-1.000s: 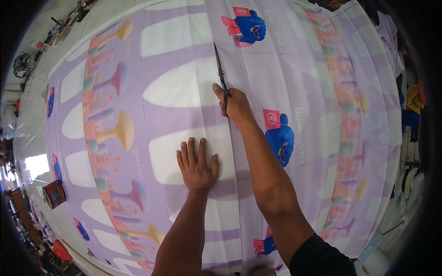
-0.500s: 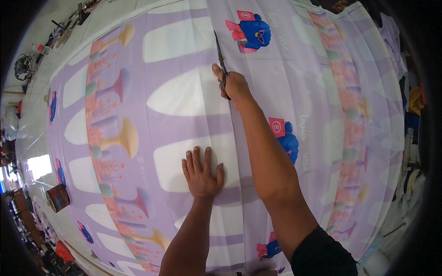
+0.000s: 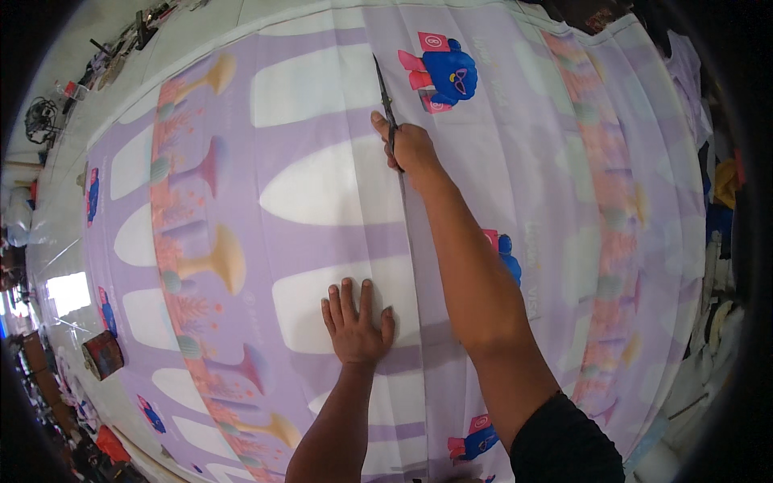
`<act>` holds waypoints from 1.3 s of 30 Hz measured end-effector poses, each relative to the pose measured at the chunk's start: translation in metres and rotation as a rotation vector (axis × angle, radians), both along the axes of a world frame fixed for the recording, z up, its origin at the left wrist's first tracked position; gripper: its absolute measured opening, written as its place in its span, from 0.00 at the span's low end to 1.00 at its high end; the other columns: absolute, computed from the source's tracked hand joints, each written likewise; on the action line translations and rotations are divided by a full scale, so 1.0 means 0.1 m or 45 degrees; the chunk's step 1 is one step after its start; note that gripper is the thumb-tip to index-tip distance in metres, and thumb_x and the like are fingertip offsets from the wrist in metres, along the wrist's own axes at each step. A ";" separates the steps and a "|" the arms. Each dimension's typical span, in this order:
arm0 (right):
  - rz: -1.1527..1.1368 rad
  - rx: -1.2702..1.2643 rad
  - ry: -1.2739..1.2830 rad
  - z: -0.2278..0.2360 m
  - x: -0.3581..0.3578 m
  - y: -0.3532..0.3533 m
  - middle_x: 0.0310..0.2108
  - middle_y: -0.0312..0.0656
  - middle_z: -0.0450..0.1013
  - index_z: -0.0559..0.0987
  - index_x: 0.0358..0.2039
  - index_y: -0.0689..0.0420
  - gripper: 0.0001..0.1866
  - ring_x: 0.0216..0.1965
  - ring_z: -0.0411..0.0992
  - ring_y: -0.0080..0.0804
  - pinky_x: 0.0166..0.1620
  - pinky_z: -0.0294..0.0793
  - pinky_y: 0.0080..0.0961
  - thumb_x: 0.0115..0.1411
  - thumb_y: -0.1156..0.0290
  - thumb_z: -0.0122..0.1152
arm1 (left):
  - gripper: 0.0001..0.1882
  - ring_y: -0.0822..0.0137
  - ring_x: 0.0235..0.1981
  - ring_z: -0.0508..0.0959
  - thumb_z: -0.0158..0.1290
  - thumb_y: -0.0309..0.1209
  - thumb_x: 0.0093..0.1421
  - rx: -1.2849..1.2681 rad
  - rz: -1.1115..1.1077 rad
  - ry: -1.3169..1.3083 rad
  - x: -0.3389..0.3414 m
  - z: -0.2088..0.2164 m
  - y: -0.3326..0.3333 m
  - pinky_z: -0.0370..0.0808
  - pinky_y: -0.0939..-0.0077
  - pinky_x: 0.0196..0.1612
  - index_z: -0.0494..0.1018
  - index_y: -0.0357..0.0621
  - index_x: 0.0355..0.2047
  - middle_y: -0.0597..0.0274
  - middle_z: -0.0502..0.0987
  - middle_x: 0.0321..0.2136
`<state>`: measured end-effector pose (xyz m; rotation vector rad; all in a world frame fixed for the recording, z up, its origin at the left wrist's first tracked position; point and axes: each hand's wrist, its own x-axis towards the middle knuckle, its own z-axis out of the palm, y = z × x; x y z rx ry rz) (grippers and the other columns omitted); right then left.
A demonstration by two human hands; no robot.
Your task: The person cuts a large sheet of printed fabric with shears, using a long wooden pole to measure and mark sections, and weighted objects to hold the fabric in place on the floor.
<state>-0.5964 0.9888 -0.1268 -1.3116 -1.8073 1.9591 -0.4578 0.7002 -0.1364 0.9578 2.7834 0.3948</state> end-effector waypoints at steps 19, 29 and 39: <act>0.027 0.067 -0.043 -0.09 -0.62 0.48 0.13 0.38 0.66 0.70 0.15 0.60 0.34 0.14 0.68 0.30 0.18 0.67 0.26 0.54 0.39 0.65 | 0.32 0.40 0.66 0.55 0.53 0.47 0.55 0.003 0.004 -0.017 -0.01 -0.03 -0.02 0.49 0.39 0.67 0.68 0.47 0.59 0.46 0.59 0.63; 0.046 0.047 0.019 -0.12 -0.97 0.71 0.15 0.33 0.64 0.71 0.18 0.55 0.30 0.15 0.63 0.21 0.20 0.63 0.23 0.53 0.41 0.68 | 0.32 0.38 0.64 0.57 0.52 0.49 0.55 -0.021 -0.030 0.044 -0.02 -0.06 -0.02 0.52 0.38 0.65 0.68 0.48 0.58 0.44 0.60 0.61; -0.039 0.014 0.069 -0.18 -1.34 1.06 0.14 0.38 0.68 0.72 0.16 0.58 0.32 0.13 0.66 0.26 0.18 0.64 0.26 0.52 0.40 0.68 | 0.33 0.38 0.64 0.57 0.52 0.51 0.56 -0.054 -0.057 -0.005 -0.03 -0.05 -0.03 0.52 0.37 0.65 0.67 0.49 0.59 0.43 0.61 0.61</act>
